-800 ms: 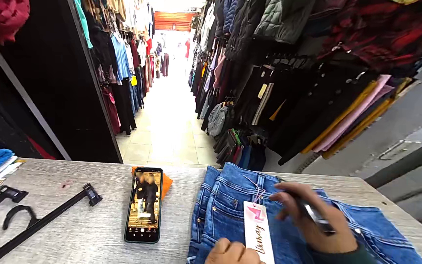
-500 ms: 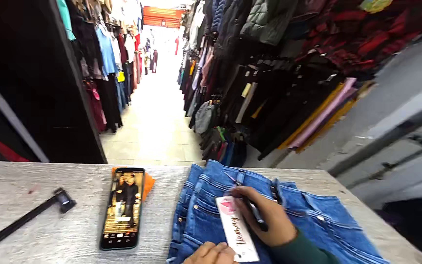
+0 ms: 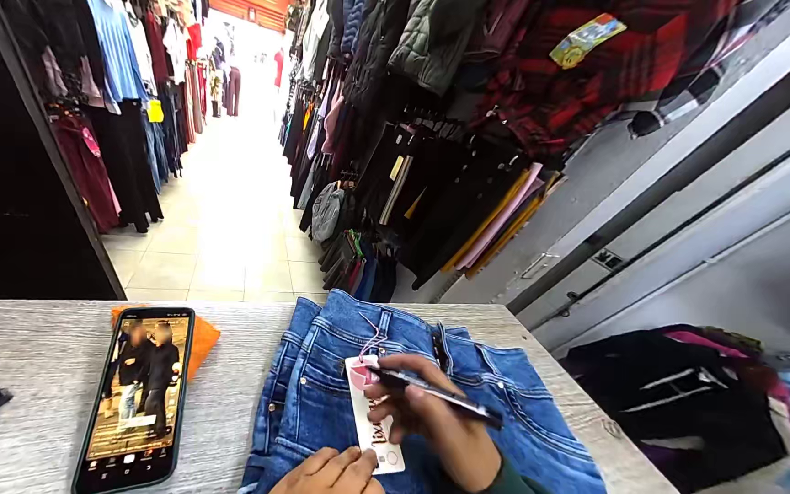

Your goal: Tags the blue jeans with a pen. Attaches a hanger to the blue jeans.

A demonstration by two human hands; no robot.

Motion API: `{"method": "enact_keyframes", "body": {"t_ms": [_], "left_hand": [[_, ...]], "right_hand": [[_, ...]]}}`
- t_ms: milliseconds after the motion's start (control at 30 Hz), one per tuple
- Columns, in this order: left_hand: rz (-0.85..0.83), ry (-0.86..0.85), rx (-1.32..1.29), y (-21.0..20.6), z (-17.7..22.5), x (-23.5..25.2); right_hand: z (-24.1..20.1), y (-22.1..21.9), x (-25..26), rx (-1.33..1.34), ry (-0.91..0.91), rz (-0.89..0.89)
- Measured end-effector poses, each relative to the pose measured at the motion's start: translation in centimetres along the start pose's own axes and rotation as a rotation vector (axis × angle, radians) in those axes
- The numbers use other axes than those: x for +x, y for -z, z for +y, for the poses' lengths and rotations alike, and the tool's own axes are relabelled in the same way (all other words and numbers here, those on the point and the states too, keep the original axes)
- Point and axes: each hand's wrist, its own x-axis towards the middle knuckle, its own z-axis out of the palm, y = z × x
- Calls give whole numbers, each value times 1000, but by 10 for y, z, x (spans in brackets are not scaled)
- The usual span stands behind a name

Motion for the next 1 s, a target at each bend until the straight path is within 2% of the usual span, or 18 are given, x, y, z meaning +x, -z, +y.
{"method": "enact_keyframes", "body": {"t_ms": [167,467,733,1000], "left_hand": [[39,-19,25,-7,-1,-2],[57,-5,46,-6,1,-2],[28,-13,31,-7,0,-1],[-37,1,-24,-6,-1,-3]], "right_hand": [[23,-15,1,-249,-1,88],[33,-12,3,-229,93,58],[31,-11,5,-217,-1,20],[34,-12,6,-195,-20,66]]}}
